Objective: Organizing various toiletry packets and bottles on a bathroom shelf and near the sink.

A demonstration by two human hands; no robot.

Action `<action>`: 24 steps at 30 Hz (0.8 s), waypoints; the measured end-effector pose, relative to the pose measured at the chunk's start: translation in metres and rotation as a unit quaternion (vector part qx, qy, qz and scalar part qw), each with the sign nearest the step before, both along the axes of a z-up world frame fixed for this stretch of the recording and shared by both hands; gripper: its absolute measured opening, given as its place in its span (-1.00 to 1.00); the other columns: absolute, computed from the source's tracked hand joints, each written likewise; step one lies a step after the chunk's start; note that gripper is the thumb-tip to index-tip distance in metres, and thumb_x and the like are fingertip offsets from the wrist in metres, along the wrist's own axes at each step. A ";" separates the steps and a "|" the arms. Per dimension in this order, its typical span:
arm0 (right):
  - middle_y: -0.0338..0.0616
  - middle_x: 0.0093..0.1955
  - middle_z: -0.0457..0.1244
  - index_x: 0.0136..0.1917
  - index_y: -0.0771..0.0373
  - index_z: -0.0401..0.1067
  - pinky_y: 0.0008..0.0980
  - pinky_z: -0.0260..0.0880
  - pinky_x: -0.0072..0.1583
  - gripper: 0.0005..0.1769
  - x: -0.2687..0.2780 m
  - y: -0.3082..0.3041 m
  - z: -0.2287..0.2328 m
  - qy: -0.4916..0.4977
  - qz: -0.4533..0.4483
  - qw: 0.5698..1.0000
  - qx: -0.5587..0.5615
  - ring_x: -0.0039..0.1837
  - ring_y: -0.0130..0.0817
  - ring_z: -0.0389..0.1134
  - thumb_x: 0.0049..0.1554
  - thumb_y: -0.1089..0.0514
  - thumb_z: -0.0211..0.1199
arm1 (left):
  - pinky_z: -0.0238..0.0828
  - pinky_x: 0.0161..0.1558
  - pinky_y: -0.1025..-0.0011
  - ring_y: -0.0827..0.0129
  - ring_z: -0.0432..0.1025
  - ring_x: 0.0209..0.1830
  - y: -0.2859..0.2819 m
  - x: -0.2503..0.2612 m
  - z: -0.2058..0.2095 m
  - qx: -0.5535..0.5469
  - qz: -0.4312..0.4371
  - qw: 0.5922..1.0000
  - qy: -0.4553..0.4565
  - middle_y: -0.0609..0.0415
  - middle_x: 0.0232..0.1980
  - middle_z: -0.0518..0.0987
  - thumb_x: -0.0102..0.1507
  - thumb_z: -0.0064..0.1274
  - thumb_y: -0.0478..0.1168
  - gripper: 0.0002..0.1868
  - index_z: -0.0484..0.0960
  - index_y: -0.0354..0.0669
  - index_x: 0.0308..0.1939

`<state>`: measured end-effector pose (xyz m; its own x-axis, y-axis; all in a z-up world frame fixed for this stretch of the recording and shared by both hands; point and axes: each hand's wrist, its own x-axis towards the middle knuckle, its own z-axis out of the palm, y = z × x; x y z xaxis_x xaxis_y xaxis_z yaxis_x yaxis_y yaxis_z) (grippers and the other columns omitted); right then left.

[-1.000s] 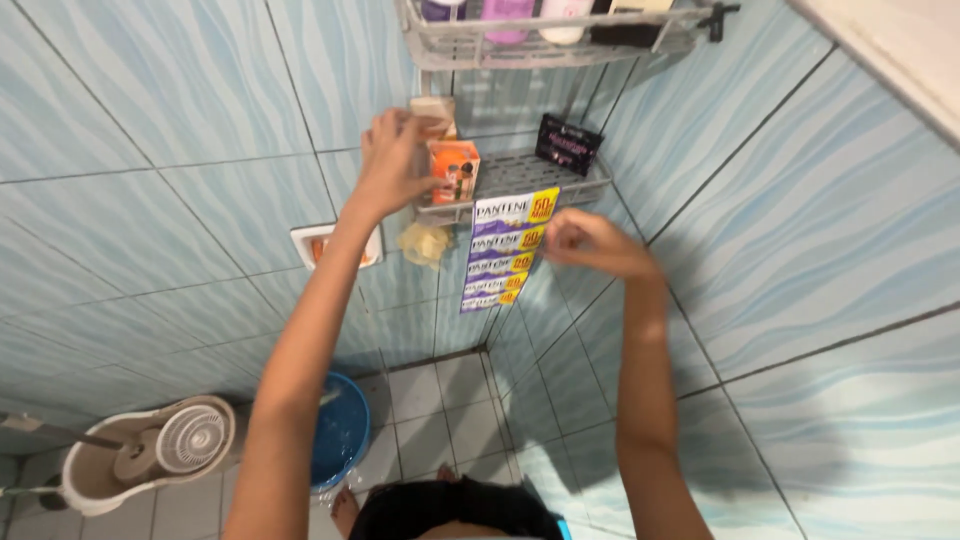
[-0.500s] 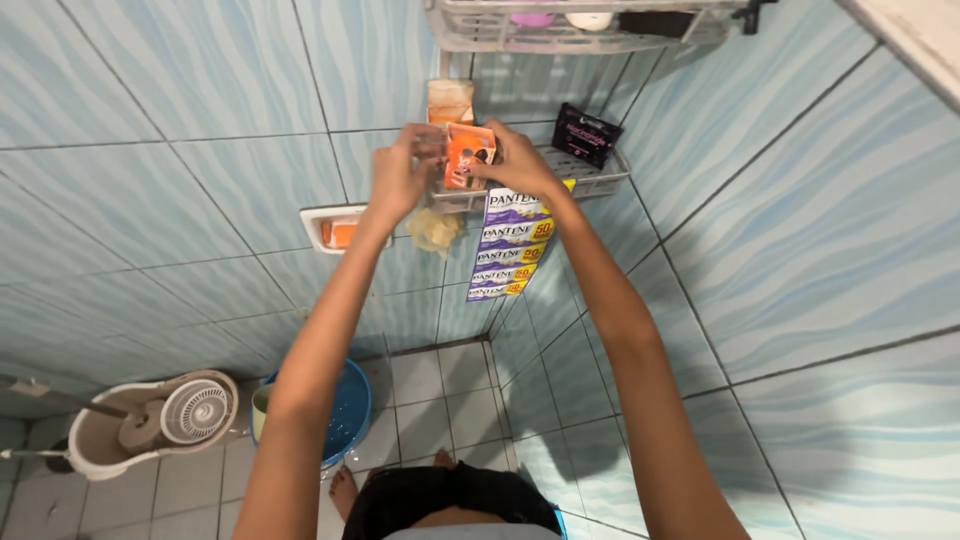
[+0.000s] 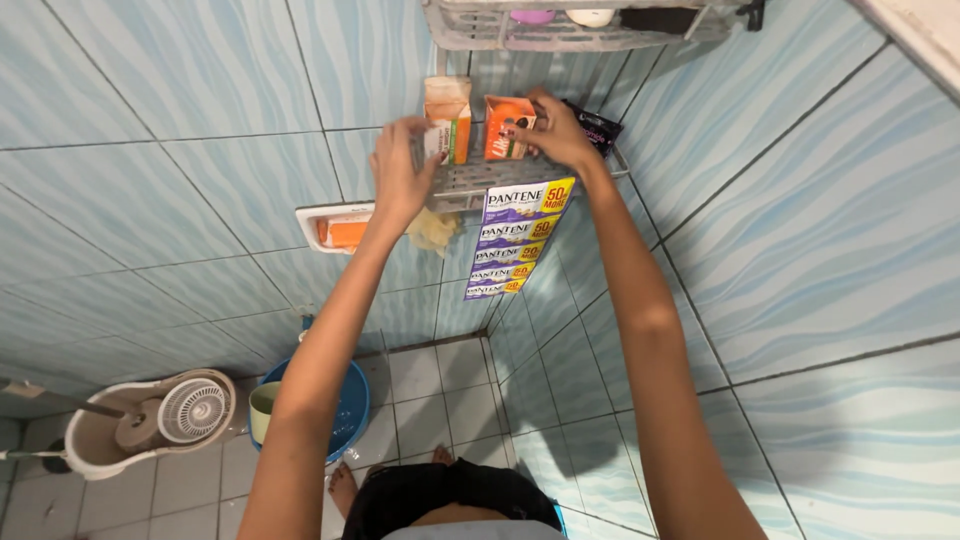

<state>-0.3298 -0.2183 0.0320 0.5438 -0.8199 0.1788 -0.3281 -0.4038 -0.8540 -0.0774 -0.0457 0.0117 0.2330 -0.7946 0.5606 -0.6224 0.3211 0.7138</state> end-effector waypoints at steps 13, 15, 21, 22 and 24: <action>-0.02 0.26 0.31 0.39 0.32 0.15 -0.42 0.50 0.02 -0.33 0.004 -0.024 -0.023 -0.074 0.148 0.986 0.025 0.10 -0.42 0.41 0.17 0.29 0.48 | 0.14 0.14 -0.01 0.03 0.31 0.19 -0.049 0.022 -0.010 0.022 0.019 0.999 -0.022 0.05 0.17 0.61 0.05 0.46 -0.26 -0.15 0.30 -0.06 0.33; 0.00 0.37 0.28 0.44 0.34 0.13 -0.40 0.52 0.16 -0.25 0.004 -0.021 -0.023 -0.081 0.171 0.982 -0.006 0.24 -0.41 0.39 0.16 0.30 0.53 | 0.17 0.11 0.00 0.02 0.32 0.15 -0.053 0.026 -0.014 0.027 0.015 0.999 -0.024 0.05 0.15 0.62 0.04 0.47 -0.26 -0.16 0.32 -0.07 0.31; -0.10 0.20 0.40 0.46 0.34 0.27 -0.42 0.46 0.03 -0.29 0.009 -0.025 -0.026 0.025 0.082 0.996 0.039 0.11 -0.46 0.42 0.11 0.22 0.48 | 0.37 0.03 0.17 0.03 0.41 -0.02 -0.078 0.039 -0.028 0.003 -0.036 0.999 -0.009 0.01 0.00 0.69 0.00 0.46 -0.38 -0.24 0.40 -0.21 0.22; -0.13 0.20 0.39 0.43 0.33 0.29 -0.44 0.48 0.05 -0.33 0.010 -0.027 -0.029 0.005 0.092 0.994 0.050 0.12 -0.48 0.41 0.13 0.22 0.47 | 0.44 -0.03 0.21 0.07 0.48 -0.05 -0.079 0.040 -0.029 0.007 -0.058 0.998 0.012 -0.02 -0.03 0.69 0.02 0.45 -0.38 -0.32 0.46 -0.22 0.17; -0.16 0.20 0.38 0.41 0.32 0.30 -0.45 0.49 0.07 -0.37 0.010 -0.033 -0.034 -0.015 0.103 0.993 0.061 0.13 -0.49 0.40 0.14 0.23 0.46 | 0.50 -0.09 0.25 0.12 0.55 -0.08 -0.079 0.041 -0.027 0.012 -0.080 0.996 0.033 -0.04 -0.07 0.68 0.04 0.43 -0.38 -0.39 0.51 -0.24 0.13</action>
<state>-0.3194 -0.2509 -0.0016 0.6983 -0.7082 0.1039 -0.2221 -0.3524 -0.9091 -0.0361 -0.1245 -0.0150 0.1379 -0.8372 0.5292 -0.5153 0.3957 0.7602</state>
